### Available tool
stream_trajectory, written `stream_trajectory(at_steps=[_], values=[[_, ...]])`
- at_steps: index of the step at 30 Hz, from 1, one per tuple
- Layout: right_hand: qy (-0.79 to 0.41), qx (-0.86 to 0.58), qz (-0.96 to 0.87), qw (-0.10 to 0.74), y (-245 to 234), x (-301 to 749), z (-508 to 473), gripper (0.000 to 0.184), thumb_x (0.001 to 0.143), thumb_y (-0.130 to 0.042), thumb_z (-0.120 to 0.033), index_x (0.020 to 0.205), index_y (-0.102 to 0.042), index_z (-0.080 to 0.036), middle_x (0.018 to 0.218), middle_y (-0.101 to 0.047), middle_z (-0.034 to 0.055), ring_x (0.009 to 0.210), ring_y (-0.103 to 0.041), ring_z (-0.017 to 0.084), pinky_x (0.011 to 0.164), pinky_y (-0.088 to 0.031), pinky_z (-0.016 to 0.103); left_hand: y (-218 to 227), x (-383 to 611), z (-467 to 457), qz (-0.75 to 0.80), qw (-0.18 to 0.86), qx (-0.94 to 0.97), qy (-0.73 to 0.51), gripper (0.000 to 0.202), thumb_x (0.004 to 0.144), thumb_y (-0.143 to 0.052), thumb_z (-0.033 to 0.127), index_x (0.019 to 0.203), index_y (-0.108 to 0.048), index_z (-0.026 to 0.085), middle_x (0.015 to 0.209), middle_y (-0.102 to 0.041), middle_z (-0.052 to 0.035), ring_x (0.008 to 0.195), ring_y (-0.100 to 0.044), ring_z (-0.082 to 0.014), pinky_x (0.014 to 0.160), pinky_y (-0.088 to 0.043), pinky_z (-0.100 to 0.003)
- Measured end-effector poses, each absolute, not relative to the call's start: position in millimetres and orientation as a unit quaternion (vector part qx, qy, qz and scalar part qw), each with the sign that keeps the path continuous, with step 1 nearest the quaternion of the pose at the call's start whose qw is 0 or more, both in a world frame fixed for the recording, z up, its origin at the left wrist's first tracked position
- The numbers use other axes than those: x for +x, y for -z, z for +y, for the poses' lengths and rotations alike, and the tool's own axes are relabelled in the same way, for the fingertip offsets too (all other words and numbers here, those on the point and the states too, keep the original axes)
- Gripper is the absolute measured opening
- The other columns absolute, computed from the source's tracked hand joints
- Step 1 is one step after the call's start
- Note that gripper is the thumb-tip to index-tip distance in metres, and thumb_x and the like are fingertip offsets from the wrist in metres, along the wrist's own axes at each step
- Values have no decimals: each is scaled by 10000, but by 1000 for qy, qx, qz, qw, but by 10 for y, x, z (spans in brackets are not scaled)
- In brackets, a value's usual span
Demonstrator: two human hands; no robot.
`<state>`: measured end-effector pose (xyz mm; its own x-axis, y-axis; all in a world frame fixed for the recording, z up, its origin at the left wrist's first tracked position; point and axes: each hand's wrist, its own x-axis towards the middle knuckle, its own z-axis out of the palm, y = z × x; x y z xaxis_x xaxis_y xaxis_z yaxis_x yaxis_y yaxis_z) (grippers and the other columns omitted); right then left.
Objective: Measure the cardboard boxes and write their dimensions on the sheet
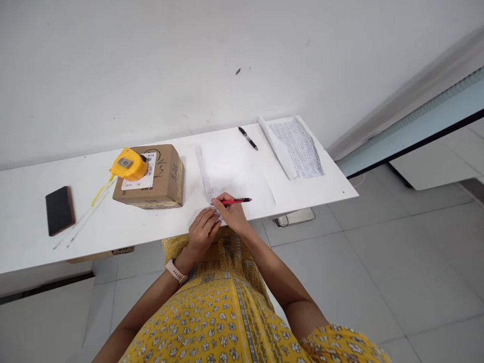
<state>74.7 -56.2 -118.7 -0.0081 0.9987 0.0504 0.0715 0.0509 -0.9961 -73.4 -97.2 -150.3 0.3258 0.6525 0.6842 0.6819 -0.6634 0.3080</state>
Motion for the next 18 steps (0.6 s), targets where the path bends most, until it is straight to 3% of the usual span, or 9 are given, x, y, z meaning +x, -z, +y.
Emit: stream_trajectory(at_steps=[5, 8, 13, 18], values=[[-466, -504, -567, 456, 1179, 804, -588, 241, 868, -683, -436, 968, -615, -228, 808, -612, -13, 708, -538, 146, 658, -437, 284, 1571, -743, -1049, -420, 30, -808, 412, 179, 990, -541, 142, 1067, -703, 147, 1097, -755, -118, 1079, -710, -238, 989, -600, -445], [-466, -516, -574, 434, 1184, 825, -591, 226, 845, -706, -422, 886, -605, -224, 753, -600, -20, 670, -520, 145, 629, -422, 281, 1606, -767, -1082, -410, 17, -819, 401, 206, 988, -539, 146, 1130, -689, 147, 1149, -745, -135, 1132, -697, -255, 1013, -588, -473], [-422, -533, -580, 449, 1206, 852, -685, 251, 922, -591, -420, 775, -512, -233, 643, -503, -41, 583, -457, 134, 563, -378, 276, 1630, -813, -1120, -399, 11, -828, 393, 283, 971, -587, 181, 1244, -643, 133, 1156, -738, -156, 1160, -686, -277, 1011, -589, -494], [-397, -526, -616, 432, 1178, 877, -810, 206, 900, -633, -424, 948, -600, -226, 838, -647, 16, 742, -588, 171, 676, -473, 306, 1607, -806, -1114, -385, 43, -826, 409, 271, 949, -620, 146, 1216, -642, 108, 1072, -759, -142, 1089, -711, -267, 974, -612, -471]])
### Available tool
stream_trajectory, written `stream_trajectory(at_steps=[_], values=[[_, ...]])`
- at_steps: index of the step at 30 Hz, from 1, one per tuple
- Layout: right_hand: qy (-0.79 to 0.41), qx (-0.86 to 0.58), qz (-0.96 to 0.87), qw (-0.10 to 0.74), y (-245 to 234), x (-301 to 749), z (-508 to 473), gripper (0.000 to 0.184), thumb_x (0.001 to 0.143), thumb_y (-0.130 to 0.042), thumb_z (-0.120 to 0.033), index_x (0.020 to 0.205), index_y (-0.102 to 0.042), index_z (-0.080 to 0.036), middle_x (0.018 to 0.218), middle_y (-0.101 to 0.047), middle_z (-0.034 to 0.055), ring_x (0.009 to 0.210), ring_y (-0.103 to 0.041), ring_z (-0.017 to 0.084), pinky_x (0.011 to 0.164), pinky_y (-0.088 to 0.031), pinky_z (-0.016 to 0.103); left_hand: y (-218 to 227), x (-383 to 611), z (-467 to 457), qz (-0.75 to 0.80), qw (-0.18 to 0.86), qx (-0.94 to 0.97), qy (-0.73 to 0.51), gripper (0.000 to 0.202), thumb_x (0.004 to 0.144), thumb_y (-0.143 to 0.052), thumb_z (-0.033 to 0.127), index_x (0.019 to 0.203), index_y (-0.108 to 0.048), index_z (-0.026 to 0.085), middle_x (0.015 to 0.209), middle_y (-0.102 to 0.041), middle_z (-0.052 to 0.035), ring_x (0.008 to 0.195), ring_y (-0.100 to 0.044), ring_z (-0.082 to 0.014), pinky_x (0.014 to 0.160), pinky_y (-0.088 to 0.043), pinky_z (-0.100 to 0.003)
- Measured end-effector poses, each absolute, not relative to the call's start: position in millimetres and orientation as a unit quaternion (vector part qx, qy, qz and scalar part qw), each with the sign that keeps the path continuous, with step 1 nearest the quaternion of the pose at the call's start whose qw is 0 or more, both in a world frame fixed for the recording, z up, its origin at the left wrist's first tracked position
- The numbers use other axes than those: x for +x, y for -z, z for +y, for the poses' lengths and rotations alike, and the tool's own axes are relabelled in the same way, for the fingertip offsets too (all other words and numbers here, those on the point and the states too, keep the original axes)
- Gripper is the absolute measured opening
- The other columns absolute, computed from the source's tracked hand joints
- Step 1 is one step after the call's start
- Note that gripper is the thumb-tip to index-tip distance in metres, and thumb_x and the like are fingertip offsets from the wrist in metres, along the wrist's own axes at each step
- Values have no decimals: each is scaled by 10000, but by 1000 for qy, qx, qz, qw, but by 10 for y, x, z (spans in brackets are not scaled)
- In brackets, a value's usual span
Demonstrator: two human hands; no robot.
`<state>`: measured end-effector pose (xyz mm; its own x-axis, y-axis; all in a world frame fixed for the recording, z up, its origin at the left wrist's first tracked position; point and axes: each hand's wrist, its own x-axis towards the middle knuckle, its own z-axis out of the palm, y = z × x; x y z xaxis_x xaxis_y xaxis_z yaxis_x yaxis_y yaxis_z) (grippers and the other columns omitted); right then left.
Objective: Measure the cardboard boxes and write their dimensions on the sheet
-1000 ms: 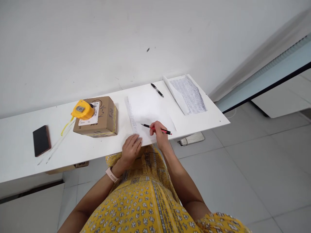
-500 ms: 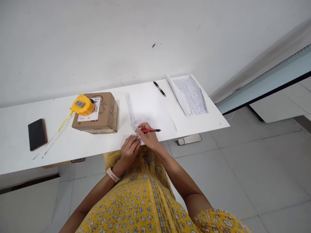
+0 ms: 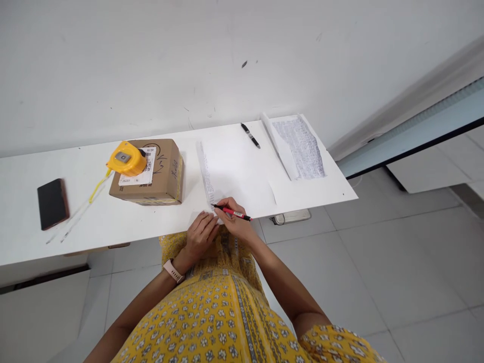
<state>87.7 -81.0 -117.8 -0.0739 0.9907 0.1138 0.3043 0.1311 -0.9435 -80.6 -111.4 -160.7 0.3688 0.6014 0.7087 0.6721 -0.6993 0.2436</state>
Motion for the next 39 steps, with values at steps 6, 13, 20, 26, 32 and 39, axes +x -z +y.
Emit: stream_trajectory(at_steps=[6, 13, 20, 26, 32, 39], values=[[-353, -534, -612, 464, 1268, 776, -803, 216, 919, -565, -365, 770, -471, -242, 614, -466, -50, 556, -453, 130, 548, -375, 269, 1598, -775, -1101, -380, 53, -817, 430, 222, 927, -650, 130, 1148, -663, 114, 1052, -769, -131, 1065, -717, -258, 976, -613, -469], [-272, -524, -676, 441, 1296, 735, -789, 214, 901, -526, -313, 733, -412, -245, 608, -448, -48, 537, -431, 124, 552, -354, 271, 1695, -789, -1113, -397, 31, -824, 403, 210, 967, -598, 177, 1160, -676, 154, 1079, -768, -117, 1072, -720, -245, 995, -601, -478], [-277, -549, -659, 433, 1236, 779, -782, 228, 890, -533, -347, 721, -414, -250, 579, -452, -54, 516, -424, 123, 531, -356, 265, 1684, -783, -1117, -395, 28, -818, 417, 201, 960, -603, 170, 1142, -684, 146, 1059, -765, -121, 1088, -704, -240, 1015, -588, -459], [-263, -553, -674, 413, 1180, 751, -845, 239, 891, -536, -378, 722, -421, -255, 595, -479, -36, 533, -456, 134, 564, -389, 281, 1707, -796, -1111, -410, 6, -824, 392, 189, 981, -567, 196, 1116, -698, 175, 1050, -765, -108, 1046, -722, -232, 1003, -595, -471], [-298, -549, -639, 448, 1270, 756, -822, 239, 906, -537, -406, 755, -432, -254, 607, -465, -42, 556, -463, 140, 571, -393, 283, 1697, -796, -1116, -413, 6, -822, 392, 177, 974, -576, 195, 1103, -696, 182, 1046, -762, -103, 1063, -713, -231, 1016, -587, -459], [-305, -540, -651, 438, 1316, 777, -765, 224, 886, -543, -373, 739, -428, -249, 613, -450, -43, 562, -458, 140, 576, -379, 286, 1650, -777, -1100, -403, 44, -819, 406, 145, 961, -592, 181, 1061, -696, 168, 1017, -762, -99, 1013, -719, -223, 971, -610, -441]])
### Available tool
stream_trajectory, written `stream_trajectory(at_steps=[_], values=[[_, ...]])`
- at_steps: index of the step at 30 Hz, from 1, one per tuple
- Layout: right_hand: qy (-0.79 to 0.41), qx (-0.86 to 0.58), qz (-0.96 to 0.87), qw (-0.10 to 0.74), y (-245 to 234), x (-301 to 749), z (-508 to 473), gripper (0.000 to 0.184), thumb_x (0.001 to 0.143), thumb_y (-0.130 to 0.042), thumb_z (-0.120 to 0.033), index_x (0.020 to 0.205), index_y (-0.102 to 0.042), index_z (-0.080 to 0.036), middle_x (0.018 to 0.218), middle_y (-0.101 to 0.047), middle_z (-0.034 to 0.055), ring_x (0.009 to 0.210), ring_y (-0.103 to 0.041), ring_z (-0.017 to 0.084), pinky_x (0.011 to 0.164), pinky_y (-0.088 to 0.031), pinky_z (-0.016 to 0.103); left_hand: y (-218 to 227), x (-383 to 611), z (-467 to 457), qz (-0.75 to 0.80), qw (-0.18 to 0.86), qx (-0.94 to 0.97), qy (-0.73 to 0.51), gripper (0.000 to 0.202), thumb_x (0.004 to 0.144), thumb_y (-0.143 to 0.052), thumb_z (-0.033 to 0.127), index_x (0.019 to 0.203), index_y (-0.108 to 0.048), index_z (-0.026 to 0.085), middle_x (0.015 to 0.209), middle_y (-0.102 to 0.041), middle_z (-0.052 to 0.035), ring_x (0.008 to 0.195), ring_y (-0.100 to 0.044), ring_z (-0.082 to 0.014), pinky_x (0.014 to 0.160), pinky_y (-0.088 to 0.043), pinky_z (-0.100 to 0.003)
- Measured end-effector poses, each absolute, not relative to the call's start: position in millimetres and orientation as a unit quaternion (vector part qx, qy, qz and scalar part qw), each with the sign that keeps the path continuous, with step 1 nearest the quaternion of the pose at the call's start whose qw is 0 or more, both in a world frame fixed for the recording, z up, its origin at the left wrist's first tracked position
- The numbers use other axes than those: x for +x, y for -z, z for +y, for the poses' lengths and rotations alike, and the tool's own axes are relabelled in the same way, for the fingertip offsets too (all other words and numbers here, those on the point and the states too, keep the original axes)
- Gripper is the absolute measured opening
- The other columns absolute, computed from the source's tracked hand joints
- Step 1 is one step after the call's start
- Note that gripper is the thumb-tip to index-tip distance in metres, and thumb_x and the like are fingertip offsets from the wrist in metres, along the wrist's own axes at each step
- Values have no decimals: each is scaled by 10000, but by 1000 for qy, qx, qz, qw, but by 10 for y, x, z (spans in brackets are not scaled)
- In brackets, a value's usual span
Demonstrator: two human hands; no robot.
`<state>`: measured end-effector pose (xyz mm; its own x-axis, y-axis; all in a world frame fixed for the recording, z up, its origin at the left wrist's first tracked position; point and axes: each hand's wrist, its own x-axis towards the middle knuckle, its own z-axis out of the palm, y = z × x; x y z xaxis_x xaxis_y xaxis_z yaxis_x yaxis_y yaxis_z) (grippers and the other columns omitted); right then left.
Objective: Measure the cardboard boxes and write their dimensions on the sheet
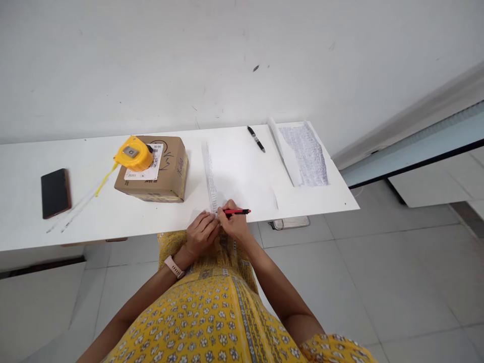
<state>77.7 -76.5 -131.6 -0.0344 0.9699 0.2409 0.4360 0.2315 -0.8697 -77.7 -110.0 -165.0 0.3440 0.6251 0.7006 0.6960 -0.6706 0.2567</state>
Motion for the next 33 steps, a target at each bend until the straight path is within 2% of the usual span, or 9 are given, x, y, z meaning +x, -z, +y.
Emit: stream_trajectory(at_steps=[12, 20, 26, 33], values=[[-306, -542, -656, 427, 1327, 759, -775, 231, 897, -541, -363, 733, -424, -252, 595, -447, -47, 551, -454, 138, 561, -378, 277, 1695, -788, -1110, -410, 6, -815, 410, 170, 964, -583, 190, 1091, -695, 185, 1038, -762, -105, 1047, -716, -228, 997, -597, -459], [-308, -541, -656, 425, 1326, 757, -776, 239, 887, -542, -365, 718, -417, -250, 595, -446, -46, 551, -452, 136, 569, -377, 281, 1651, -772, -1106, -406, 29, -811, 421, 161, 954, -598, 172, 1084, -693, 166, 1021, -765, -102, 1013, -724, -223, 981, -606, -442], [-321, -533, -659, 424, 1317, 767, -774, 228, 878, -540, -354, 718, -416, -250, 601, -440, -47, 560, -451, 138, 563, -378, 276, 1688, -790, -1114, -411, -8, -815, 408, 189, 972, -578, 198, 1122, -692, 183, 1046, -761, -109, 1042, -720, -226, 1009, -590, -465], [-314, -534, -658, 428, 1324, 775, -774, 222, 881, -553, -347, 734, -417, -250, 618, -453, -44, 574, -459, 141, 583, -385, 282, 1676, -789, -1118, -418, 0, -814, 403, 153, 973, -575, 194, 1066, -696, 185, 1030, -764, -99, 1014, -731, -221, 989, -606, -457]])
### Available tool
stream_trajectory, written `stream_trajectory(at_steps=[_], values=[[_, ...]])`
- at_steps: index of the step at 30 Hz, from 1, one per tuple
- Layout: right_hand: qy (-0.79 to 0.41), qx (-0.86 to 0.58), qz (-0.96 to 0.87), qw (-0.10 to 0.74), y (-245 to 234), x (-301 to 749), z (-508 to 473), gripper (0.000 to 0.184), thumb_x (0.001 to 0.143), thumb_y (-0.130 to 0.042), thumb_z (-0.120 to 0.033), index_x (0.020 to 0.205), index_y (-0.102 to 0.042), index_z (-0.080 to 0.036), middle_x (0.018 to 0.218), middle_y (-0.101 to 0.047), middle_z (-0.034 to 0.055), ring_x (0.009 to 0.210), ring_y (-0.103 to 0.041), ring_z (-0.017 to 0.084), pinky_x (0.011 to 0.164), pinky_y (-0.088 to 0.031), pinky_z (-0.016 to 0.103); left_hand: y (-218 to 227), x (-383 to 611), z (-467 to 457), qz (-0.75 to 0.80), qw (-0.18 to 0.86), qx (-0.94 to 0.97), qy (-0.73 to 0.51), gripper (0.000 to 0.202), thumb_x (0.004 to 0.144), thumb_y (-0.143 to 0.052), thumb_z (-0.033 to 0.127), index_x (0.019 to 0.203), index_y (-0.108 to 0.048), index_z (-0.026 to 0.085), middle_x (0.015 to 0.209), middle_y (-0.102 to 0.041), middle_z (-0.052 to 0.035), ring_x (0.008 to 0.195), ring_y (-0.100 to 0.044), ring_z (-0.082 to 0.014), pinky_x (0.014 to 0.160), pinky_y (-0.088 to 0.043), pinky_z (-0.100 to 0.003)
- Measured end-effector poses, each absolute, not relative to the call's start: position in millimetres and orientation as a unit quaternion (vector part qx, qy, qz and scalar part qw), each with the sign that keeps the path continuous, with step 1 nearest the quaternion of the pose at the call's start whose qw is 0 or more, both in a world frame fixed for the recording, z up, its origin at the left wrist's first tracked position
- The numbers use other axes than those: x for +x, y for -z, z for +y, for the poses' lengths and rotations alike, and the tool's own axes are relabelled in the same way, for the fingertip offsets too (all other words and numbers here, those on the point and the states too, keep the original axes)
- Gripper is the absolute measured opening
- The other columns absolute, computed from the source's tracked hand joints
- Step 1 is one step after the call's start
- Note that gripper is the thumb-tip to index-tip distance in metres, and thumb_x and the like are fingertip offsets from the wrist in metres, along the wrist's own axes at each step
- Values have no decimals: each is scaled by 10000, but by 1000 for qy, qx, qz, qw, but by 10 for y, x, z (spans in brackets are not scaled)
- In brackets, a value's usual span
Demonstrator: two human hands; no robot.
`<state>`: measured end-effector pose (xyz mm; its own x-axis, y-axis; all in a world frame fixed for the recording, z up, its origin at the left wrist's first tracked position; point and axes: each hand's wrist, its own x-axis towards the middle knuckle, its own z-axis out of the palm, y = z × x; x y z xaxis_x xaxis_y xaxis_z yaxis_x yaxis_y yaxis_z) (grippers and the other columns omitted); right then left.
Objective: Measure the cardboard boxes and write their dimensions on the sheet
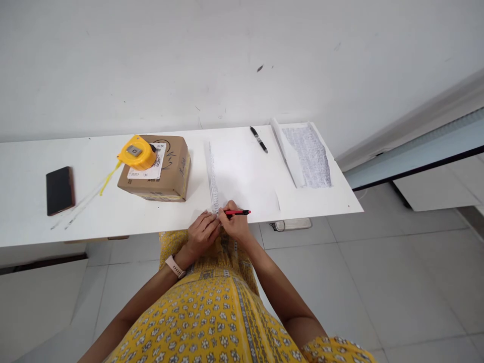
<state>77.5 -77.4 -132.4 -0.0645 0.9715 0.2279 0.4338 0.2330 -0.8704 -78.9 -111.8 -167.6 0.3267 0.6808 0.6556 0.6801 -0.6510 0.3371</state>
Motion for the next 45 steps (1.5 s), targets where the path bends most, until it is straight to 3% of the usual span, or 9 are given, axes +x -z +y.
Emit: stream_trajectory(at_steps=[9, 45], values=[[-324, -529, -654, 433, 1311, 761, -780, 242, 887, -545, -341, 711, -405, -251, 593, -420, -56, 545, -439, 132, 561, -368, 275, 1608, -771, -1106, 409, -43, 812, -414, 140, 973, -575, 189, 1029, -702, 173, 976, -761, -86, 971, -728, -209, 958, -621, -433], [-295, -527, -661, 445, 1348, 785, -760, 211, 891, -529, -303, 726, -412, -243, 617, -440, -53, 556, -442, 127, 561, -362, 269, 1558, -759, -1104, 398, -42, 803, -442, 122, 942, -607, 143, 1035, -682, 166, 974, -758, -95, 960, -728, -219, 941, -623, -431]])
